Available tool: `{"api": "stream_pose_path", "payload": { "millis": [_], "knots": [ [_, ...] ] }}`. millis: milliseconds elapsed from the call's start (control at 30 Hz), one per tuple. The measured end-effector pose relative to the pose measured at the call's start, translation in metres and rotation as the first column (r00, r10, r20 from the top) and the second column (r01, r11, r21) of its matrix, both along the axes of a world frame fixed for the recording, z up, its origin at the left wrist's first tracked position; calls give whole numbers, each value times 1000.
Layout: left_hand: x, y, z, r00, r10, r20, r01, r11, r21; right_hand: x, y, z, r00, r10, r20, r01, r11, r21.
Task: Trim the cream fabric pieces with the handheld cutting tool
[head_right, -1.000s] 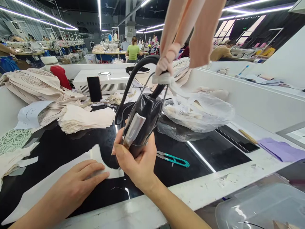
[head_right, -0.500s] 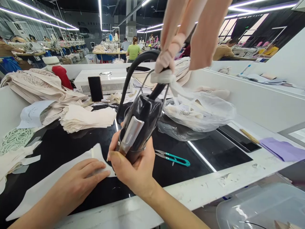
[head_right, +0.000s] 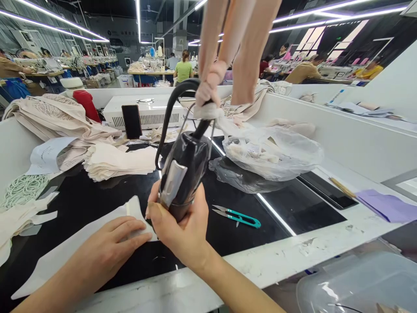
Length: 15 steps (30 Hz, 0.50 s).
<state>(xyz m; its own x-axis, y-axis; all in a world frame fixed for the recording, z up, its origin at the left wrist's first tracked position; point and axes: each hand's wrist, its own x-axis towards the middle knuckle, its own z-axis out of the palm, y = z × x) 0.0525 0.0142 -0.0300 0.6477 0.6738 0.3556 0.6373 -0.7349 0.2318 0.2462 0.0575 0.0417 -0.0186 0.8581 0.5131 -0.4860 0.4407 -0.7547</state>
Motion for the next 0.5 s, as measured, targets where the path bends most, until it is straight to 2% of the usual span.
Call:
{"api": "stream_pose_path", "payload": {
  "millis": [200,500],
  "knots": [
    [-1,-2,-1,1000,13,12,-13,1000,26,11,2,-1,999,-46,-2,46,998,39],
    [0,0,3,1000,20,0,-20,998,57,9,-1,-1,998,-64,-2,65,998,28]
  ]
}}
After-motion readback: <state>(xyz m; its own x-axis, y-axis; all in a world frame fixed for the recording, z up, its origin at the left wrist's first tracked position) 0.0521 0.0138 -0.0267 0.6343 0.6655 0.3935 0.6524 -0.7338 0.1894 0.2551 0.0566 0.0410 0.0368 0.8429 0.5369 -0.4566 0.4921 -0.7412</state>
